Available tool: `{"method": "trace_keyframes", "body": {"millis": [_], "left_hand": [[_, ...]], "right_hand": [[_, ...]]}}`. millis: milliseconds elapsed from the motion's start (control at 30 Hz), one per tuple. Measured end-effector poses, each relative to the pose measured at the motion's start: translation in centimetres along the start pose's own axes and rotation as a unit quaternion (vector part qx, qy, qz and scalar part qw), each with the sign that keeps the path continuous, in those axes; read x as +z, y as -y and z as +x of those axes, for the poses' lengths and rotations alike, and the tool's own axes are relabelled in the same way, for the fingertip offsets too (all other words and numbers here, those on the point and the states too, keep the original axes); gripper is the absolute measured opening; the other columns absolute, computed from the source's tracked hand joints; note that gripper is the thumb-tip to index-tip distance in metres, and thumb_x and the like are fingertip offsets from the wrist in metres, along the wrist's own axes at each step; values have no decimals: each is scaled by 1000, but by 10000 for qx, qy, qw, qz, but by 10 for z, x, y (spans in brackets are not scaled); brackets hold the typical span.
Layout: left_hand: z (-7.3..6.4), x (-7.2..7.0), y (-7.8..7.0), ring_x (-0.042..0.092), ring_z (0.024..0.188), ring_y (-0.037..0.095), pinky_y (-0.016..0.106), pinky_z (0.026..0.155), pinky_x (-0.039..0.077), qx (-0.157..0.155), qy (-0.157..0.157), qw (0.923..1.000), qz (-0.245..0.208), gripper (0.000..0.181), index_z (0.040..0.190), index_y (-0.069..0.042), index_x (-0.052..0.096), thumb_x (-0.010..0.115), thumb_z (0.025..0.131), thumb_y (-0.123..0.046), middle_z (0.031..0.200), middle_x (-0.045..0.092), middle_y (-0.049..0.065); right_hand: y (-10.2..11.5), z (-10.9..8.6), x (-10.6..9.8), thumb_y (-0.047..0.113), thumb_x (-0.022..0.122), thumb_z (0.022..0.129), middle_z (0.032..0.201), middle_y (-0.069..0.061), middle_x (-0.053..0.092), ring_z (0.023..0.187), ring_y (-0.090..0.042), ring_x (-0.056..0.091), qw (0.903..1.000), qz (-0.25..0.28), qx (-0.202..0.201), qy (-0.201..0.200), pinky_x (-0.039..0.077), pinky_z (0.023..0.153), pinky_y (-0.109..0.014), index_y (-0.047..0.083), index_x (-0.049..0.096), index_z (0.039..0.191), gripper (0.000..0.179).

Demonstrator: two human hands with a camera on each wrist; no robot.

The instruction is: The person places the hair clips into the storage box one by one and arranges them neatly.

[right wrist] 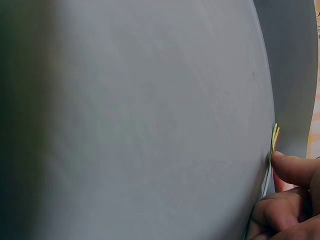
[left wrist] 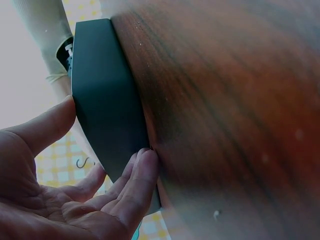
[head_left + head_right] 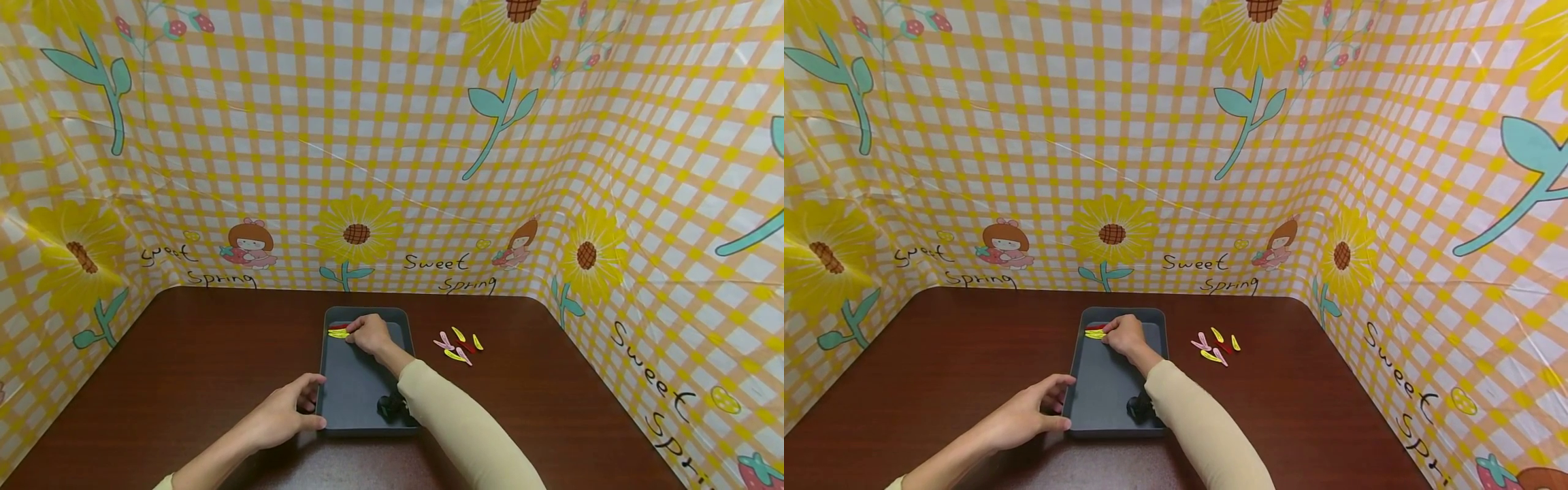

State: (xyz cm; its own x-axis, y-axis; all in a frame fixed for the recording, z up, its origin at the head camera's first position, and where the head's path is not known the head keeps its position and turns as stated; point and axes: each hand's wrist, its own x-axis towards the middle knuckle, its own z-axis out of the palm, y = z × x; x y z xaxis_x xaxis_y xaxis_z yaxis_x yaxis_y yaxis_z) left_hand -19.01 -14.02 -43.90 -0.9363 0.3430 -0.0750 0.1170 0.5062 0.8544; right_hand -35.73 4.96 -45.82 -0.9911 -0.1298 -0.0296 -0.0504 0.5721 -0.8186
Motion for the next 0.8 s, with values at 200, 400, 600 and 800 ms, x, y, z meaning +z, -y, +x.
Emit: {"method": "trace_keyframes", "body": {"millis": [200, 400, 600, 800], "left_hand": [[-1, 0, -1, 60, 103, 24, 46, 83, 49, 68, -9, 10000, -33, 67, 140, -4, 49, 82, 83, -19, 116, 60, 10], [-1, -1, -1, 60, 103, 24, 45, 82, 49, 55, -13, 10000, -49, 67, 140, -5, 49, 82, 83, -18, 116, 60, 9], [0, 0, -2, 60, 102, 23, 44, 82, 49, 50, -22, 10000, -36, 67, 140, -5, 50, 83, 83, -18, 114, 60, 9], [1, -1, -2, 60, 102, 23, 44, 81, 49, 37, -34, 10000, 12, 67, 140, -6, 50, 83, 83, -19, 114, 61, 8]], "right_hand": [[0, 0, 0, 5, 79, 84, 105, -11, 71, 81, -19, 59, 10000, 7, 19, -15, 46, 65, -26, 3, 77, 95, 11], [1, 0, 0, 4, 78, 85, 104, -12, 71, 77, -18, 58, 10000, 41, 55, -36, 45, 61, -26, 3, 77, 95, 10], [1, -1, -1, 4, 78, 85, 104, -12, 70, 76, -19, 58, 9999, 117, 68, -61, 45, 60, -26, 3, 77, 93, 8], [0, 0, -3, 6, 78, 85, 105, -12, 70, 76, -18, 57, 9999, 107, 70, -47, 45, 60, -26, 3, 77, 92, 8]]}}
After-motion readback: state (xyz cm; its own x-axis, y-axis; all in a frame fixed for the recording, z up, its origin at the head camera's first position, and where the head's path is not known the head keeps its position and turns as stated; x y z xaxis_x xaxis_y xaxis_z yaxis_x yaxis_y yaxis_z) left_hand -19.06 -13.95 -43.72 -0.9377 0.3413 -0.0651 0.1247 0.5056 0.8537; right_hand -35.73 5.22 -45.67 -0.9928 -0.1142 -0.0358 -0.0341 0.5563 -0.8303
